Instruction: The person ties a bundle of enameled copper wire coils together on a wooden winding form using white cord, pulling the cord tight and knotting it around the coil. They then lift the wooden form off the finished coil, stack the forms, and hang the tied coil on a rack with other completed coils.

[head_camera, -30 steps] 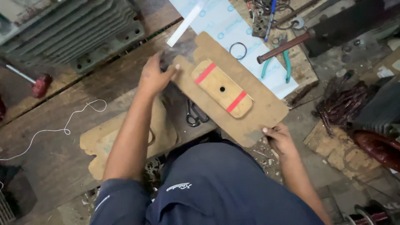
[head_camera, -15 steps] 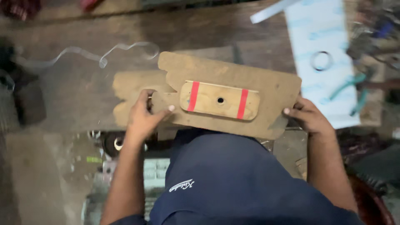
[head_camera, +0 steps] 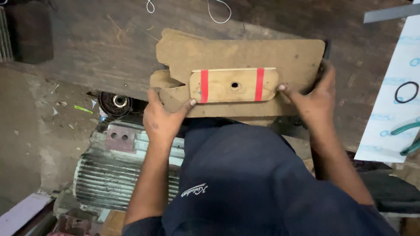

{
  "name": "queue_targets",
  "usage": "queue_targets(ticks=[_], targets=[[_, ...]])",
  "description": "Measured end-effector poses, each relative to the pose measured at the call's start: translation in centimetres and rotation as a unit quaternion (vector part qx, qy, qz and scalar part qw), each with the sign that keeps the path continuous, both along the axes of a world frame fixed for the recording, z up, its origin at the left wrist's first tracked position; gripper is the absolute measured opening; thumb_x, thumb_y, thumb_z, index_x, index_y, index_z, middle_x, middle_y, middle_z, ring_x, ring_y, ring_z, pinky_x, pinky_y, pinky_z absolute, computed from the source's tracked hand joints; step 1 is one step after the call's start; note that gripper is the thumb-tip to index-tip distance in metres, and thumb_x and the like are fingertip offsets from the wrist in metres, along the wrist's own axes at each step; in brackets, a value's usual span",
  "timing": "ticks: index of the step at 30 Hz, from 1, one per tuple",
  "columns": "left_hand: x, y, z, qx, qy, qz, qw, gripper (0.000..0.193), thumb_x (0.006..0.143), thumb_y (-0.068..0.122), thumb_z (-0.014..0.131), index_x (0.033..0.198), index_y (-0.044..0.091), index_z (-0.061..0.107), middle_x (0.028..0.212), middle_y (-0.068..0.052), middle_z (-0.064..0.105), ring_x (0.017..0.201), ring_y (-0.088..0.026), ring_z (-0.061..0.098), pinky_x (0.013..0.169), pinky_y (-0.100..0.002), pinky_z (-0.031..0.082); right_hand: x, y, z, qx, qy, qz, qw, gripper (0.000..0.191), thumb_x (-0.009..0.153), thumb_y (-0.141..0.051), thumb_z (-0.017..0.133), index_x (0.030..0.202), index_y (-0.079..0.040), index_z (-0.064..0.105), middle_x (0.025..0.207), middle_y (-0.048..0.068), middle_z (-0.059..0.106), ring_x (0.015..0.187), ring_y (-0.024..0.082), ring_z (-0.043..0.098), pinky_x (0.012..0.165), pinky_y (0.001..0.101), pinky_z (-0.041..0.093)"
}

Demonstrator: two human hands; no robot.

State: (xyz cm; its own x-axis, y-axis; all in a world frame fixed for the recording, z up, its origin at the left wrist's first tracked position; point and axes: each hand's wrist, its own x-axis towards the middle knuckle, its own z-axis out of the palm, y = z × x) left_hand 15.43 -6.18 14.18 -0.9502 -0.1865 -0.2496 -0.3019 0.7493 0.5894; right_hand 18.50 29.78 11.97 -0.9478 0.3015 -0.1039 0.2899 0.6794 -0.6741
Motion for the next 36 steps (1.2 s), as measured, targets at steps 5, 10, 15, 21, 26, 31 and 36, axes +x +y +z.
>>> queue_targets(ticks=[5, 10, 15, 21, 26, 31, 36], targets=[[-1.7, -2.0, -0.3, -0.039, -0.048, -0.003, 0.998, 0.084, 0.066, 0.058, 0.093, 0.107, -0.001, 0.051, 0.091, -0.028, 0.071, 0.089, -0.050, 0.069, 0.077, -0.054, 0.054, -0.4, -2.9, 0.2, 0.028, 0.024, -0.001, 0.999, 0.099, 0.082, -0.033, 0.101, 0.148, 0.004, 0.039, 0.142, 0.027, 0.058, 0.131, 0.038, 0.062, 0.109, 0.0453, 0.052], [-2.9, -3.7, -0.4, -0.053, -0.033, -0.047, 0.997, 0.085, 0.066, 0.058, 0.094, 0.106, -0.002, 0.049, 0.087, -0.029, 0.069, 0.085, -0.051, 0.068, 0.073, -0.055, 0.053, 0.1, -4.9, 0.1, 0.025, -0.012, -0.046, 0.999, 0.104, 0.082, -0.037, 0.100, 0.152, 0.004, 0.036, 0.141, 0.026, 0.056, 0.128, 0.037, 0.062, 0.107, 0.0443, 0.052], [-3.7, -4.7, -0.9, -0.042, -0.022, -0.061, 0.997, 0.083, 0.067, 0.056, 0.095, 0.105, -0.002, 0.049, 0.086, -0.028, 0.069, 0.083, -0.050, 0.068, 0.073, -0.054, 0.053, 0.5, -5.9, -0.1, 0.028, 0.002, -0.049, 0.998, 0.104, 0.083, -0.036, 0.101, 0.152, 0.005, 0.035, 0.141, 0.027, 0.057, 0.128, 0.037, 0.062, 0.107, 0.0448, 0.053], [-4.2, -6.7, -1.8, 0.039, 0.017, -0.096, 0.994, 0.059, 0.078, 0.033, 0.091, 0.113, -0.003, 0.060, 0.097, -0.020, 0.063, 0.082, -0.035, 0.064, 0.073, -0.043, 0.052, 1.4, -5.7, -0.4, -0.078, 0.009, -0.076, 0.994, 0.077, 0.095, -0.022, 0.089, 0.148, 0.003, 0.037, 0.135, 0.021, 0.065, 0.123, 0.031, 0.068, 0.105, 0.0401, 0.055], [-4.4, -8.3, -2.8, 0.075, 0.033, -0.121, 0.989, 0.048, 0.084, 0.008, 0.079, 0.129, -0.002, 0.064, 0.102, -0.014, 0.057, 0.084, -0.024, 0.060, 0.073, -0.036, 0.053, 3.2, -5.4, -1.2, -0.095, -0.028, -0.099, 0.990, 0.064, 0.094, -0.015, 0.082, 0.146, 0.000, 0.047, 0.118, 0.015, 0.066, 0.103, 0.023, 0.066, 0.090, 0.0364, 0.054], [-4.1, -7.8, -3.8, 0.088, 0.026, -0.123, 0.988, 0.046, 0.083, 0.009, 0.081, 0.124, -0.002, 0.062, 0.104, -0.015, 0.059, 0.087, -0.025, 0.061, 0.075, -0.037, 0.052, 4.5, -4.7, -2.4, -0.037, -0.021, -0.084, 0.996, 0.065, 0.094, -0.009, 0.081, 0.149, 0.000, 0.048, 0.121, 0.014, 0.063, 0.104, 0.022, 0.062, 0.090, 0.0355, 0.053], [-4.1, -8.0, -4.7, 0.091, 0.038, -0.139, 0.985, 0.047, 0.083, 0.008, 0.082, 0.124, -0.003, 0.062, 0.104, -0.016, 0.060, 0.089, -0.027, 0.061, 0.079, -0.039, 0.052, 5.0, -4.6, -3.2, -0.048, 0.009, -0.074, 0.996, 0.064, 0.096, -0.007, 0.079, 0.151, 0.001, 0.048, 0.121, 0.012, 0.062, 0.106, 0.020, 0.062, 0.093, 0.0343, 0.053]])
